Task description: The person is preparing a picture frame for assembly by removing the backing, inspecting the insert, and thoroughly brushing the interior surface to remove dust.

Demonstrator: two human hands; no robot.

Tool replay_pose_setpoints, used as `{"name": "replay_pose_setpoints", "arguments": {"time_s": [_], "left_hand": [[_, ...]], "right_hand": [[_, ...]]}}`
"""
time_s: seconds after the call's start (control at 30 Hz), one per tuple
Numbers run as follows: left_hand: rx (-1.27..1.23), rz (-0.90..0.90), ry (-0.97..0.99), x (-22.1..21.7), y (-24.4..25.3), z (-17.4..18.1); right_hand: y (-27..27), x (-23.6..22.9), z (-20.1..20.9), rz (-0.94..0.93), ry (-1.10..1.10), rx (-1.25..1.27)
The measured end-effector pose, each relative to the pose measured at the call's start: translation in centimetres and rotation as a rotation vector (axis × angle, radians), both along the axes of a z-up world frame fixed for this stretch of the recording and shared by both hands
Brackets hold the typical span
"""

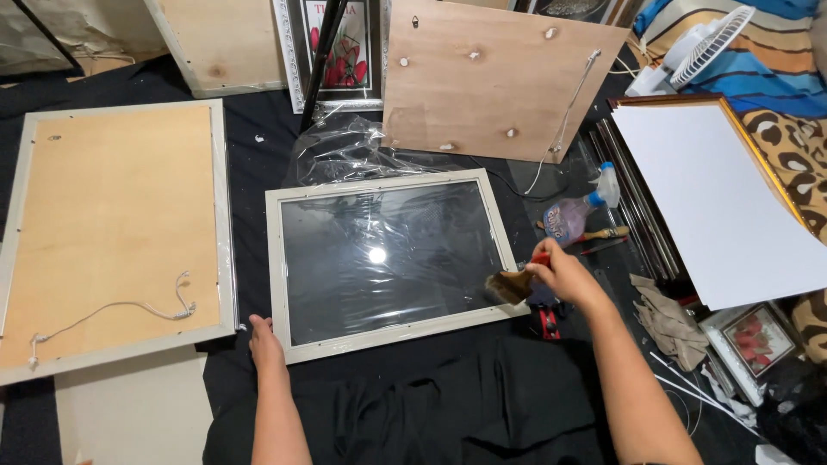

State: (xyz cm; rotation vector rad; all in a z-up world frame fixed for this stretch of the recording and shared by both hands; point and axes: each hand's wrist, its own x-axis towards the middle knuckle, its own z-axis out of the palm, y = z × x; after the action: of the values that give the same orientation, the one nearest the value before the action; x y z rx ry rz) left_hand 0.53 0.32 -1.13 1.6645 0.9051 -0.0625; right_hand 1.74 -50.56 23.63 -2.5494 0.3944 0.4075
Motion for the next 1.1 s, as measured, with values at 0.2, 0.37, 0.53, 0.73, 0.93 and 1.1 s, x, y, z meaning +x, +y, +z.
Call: {"name": "replay_pose_setpoints", "arguments": {"time_s": [0.2,0.37,0.53,0.73,0.93,1.1], "left_hand": [[0.01,-0.025,0.069,0.2,1.0,-2.1],[0.024,-0.02,0.1,-0.3,-0.2,1.0],[-0.046,0.055,0.146,0.0,0.0,0.5],[-0.128,0.134,0.169,-0.1,-0.7,3.7],[-0.126,0.129,0.198,0.2,-0.6,2.3],[-0.199,0.203,0.162,0.0,-1.1,4.0]], "right_hand": [[-1.2,4.0,-4.7,0.317,0.097,-0.133],[3.6,7.0,-7.5,0.459,0.181,0.006],[11.2,9.6,-10.3,0.585,0.188,0.098],[23.5,8.8,-10.1,0.754,0.12,0.132],[32.7,7.1,-10.8,0.746,0.01,0.386],[31.7,7.1,-10.8,0.628,-0.08,0.163]]}}
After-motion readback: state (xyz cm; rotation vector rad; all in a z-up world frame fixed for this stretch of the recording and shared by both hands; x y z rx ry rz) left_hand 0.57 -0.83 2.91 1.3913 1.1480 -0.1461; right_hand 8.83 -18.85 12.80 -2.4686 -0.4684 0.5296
